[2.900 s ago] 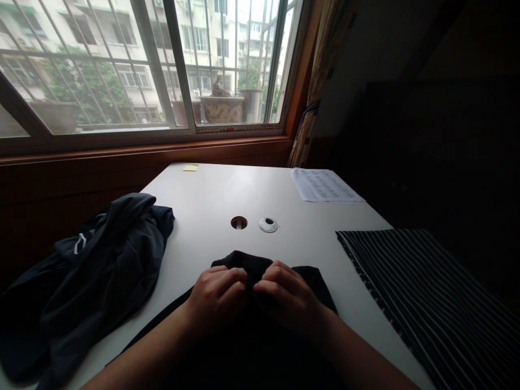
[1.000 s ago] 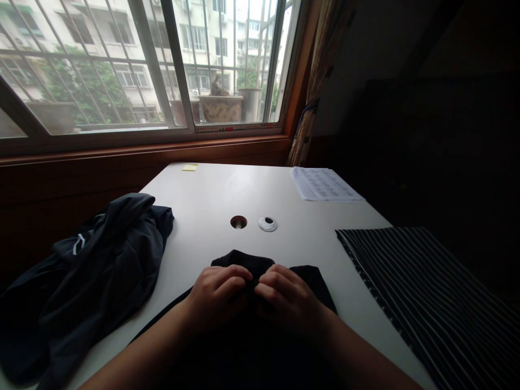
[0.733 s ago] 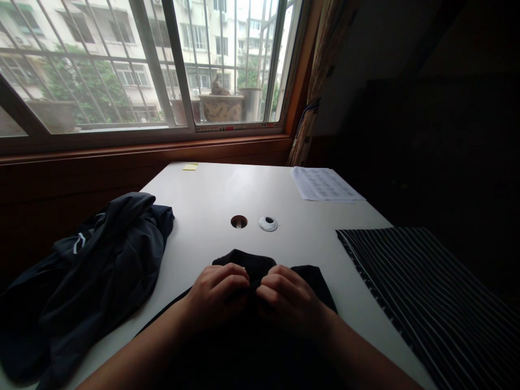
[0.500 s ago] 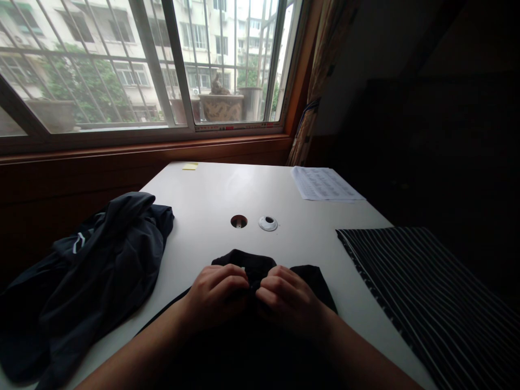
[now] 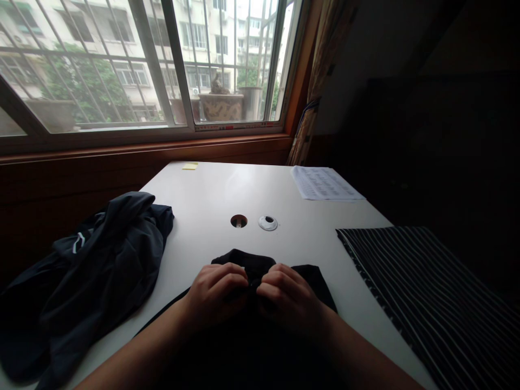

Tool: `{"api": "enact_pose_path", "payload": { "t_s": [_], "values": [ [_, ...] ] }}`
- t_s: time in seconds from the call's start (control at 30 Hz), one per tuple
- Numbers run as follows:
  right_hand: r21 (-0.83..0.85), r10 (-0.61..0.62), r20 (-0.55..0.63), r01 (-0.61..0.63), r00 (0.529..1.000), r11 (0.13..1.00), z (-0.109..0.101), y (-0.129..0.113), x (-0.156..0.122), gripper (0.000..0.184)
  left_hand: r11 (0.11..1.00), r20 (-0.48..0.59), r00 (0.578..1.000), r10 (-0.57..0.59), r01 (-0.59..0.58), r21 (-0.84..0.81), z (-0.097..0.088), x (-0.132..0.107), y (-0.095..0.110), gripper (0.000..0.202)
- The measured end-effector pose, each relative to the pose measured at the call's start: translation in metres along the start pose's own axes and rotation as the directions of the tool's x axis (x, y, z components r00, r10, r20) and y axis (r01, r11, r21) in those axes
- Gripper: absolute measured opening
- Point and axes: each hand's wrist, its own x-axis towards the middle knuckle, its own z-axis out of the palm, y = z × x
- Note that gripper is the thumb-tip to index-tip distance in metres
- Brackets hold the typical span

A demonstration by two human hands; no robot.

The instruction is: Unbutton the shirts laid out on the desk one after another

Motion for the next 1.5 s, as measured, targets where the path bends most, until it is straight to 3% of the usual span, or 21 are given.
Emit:
{"api": "enact_pose_path", "payload": {
  "t_s": [0.47,0.97,1.13,1.23,1.5],
  "values": [
    [0.014,0.136,0.014,-0.136,0.991,0.991,0.006,0.004,0.002,0.021,0.996,0.036,0.997,-0.073,0.074,-0.043,0.000,0.001,-0.004,0.019],
    [0.078,0.168,-0.053,-0.164,0.984,0.983,0.006,0.003,0.000,0.025,0.985,0.027,0.991,-0.131,0.133,-0.106,0.000,0.007,0.000,0.016],
    [0.048,0.321,-0.193,-0.318,0.927,0.947,0.001,0.010,-0.001,0.023,0.958,-0.110,0.952,-0.286,0.279,-0.071,-0.010,0.008,-0.010,0.013],
    [0.055,0.375,-0.216,-0.372,0.902,0.927,0.000,0.013,-0.002,0.022,0.952,-0.097,0.950,-0.296,0.286,-0.108,-0.013,0.009,-0.015,0.011],
    [0.113,0.401,-0.176,-0.386,0.899,0.916,0.004,0.013,-0.006,0.023,0.932,-0.089,0.935,-0.344,0.329,-0.152,-0.009,0.003,-0.018,0.019]
  ]
}}
